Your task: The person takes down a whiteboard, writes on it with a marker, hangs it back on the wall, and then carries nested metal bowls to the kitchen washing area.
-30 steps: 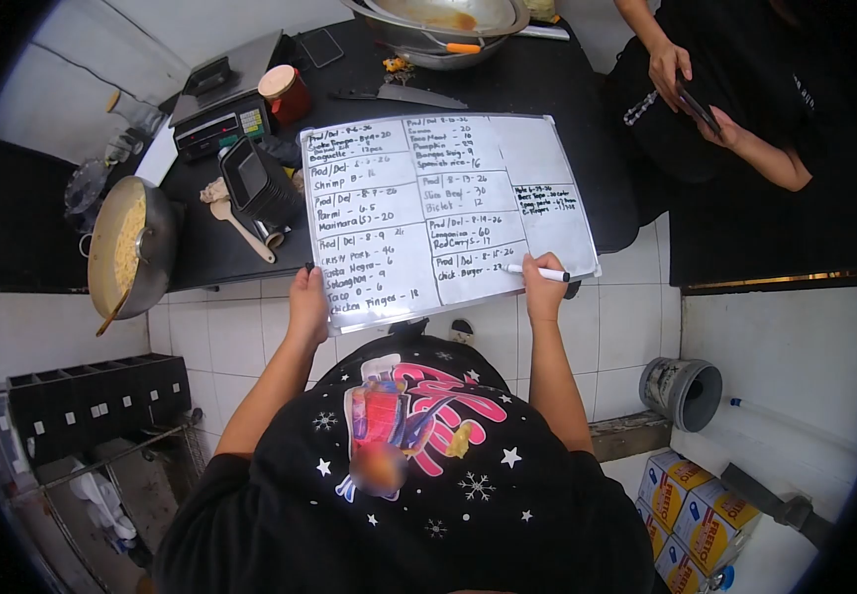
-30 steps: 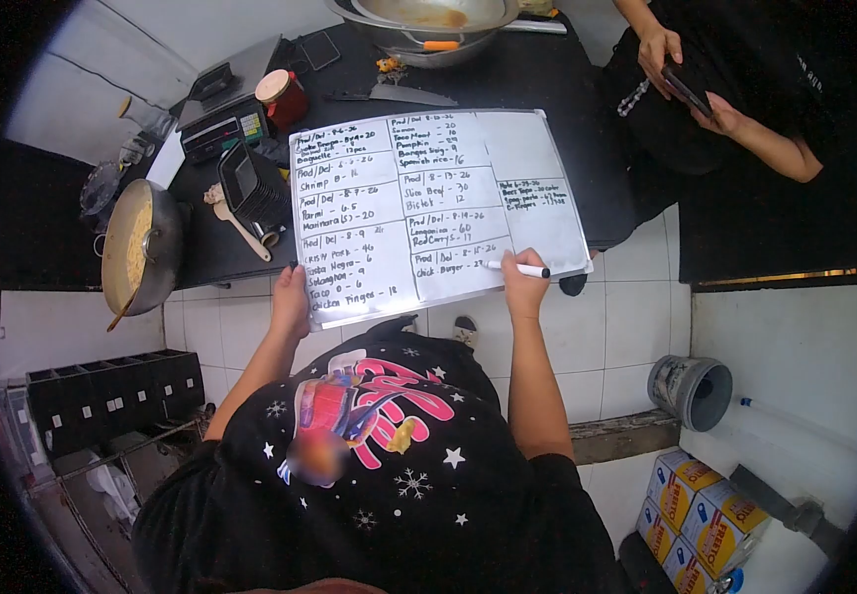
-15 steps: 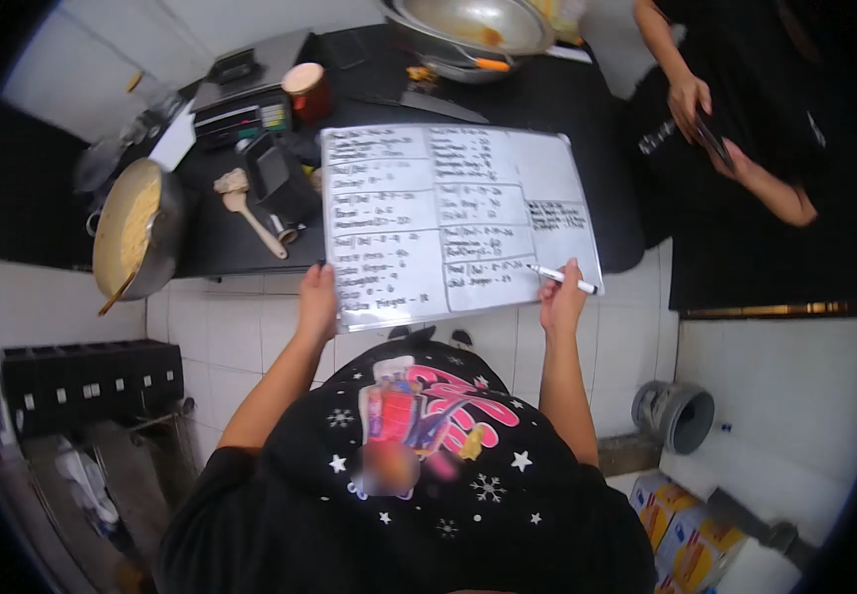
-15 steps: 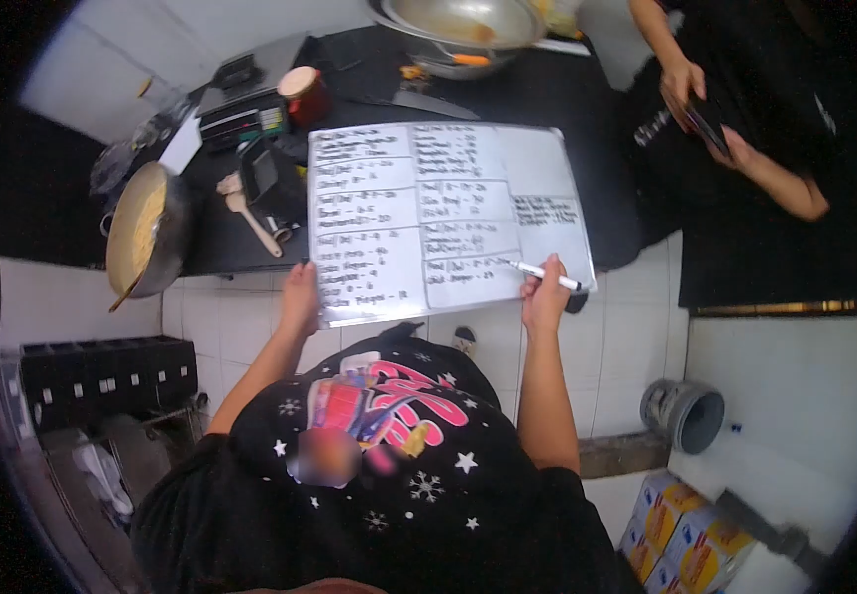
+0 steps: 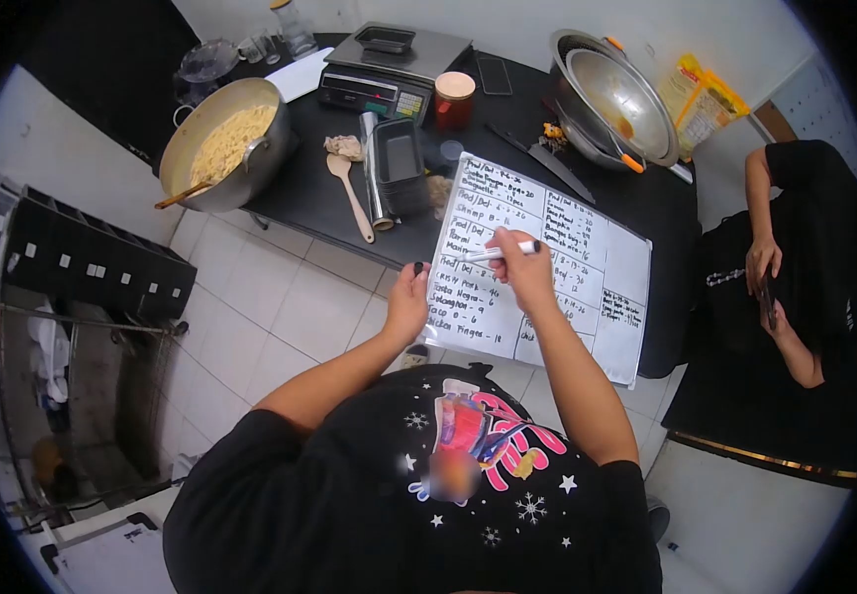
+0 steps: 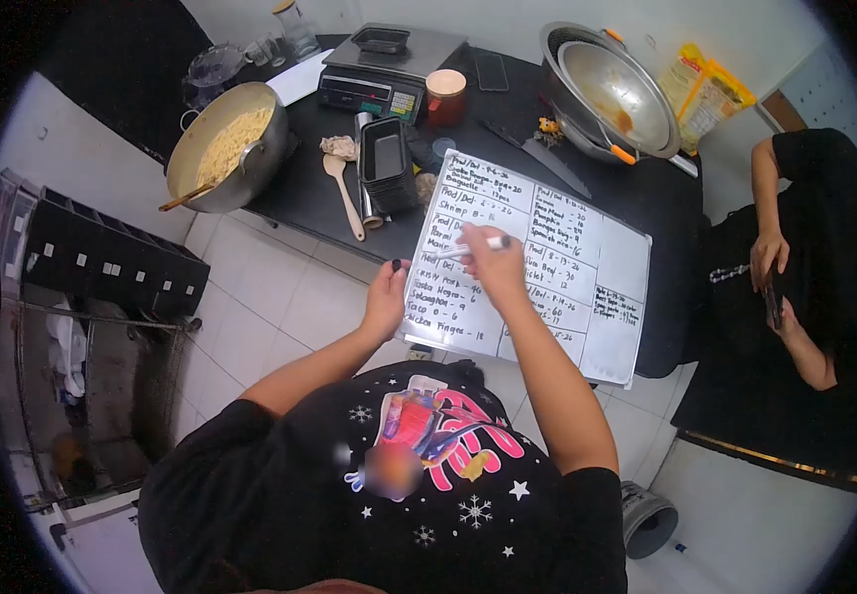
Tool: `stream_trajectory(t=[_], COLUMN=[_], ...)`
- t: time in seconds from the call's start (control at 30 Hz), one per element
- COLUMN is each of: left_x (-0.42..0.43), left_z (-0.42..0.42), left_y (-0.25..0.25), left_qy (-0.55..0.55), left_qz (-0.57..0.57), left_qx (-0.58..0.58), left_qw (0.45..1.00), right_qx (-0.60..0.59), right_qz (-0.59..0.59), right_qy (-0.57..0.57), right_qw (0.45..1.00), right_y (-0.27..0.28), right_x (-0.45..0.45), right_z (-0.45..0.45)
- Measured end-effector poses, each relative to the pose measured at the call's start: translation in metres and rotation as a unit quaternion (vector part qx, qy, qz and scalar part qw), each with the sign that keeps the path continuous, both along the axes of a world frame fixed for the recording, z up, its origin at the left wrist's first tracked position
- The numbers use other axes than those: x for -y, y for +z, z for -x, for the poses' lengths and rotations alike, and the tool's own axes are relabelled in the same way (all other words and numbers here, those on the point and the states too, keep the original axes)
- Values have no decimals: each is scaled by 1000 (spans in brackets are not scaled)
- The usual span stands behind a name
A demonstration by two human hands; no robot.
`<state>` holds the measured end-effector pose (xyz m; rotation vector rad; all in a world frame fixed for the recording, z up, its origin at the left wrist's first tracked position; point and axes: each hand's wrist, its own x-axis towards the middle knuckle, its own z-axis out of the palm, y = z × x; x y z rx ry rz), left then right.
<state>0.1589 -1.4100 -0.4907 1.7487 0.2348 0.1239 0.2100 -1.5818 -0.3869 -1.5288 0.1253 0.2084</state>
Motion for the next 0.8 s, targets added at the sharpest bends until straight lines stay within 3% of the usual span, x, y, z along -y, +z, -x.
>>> stream_trajectory(t=[0.37, 0.67, 0.8], left_x=[-4, -6, -2], left_z=[3, 6, 8], left_y=[-1, 26, 37], left_qy=[-81, -127, -116], left_qz=[-24, -99, -112], left_qx=[-17, -35, -21], left_qw=[996, 986, 987], right_qx=[84, 35, 89], right_qz=[153, 110, 105], right_qy=[64, 24, -23], right_qw=[983, 993, 990], right_y=[-29, -39, -43], right_x=[-40, -44, -43], right_z=[-19, -12, 1])
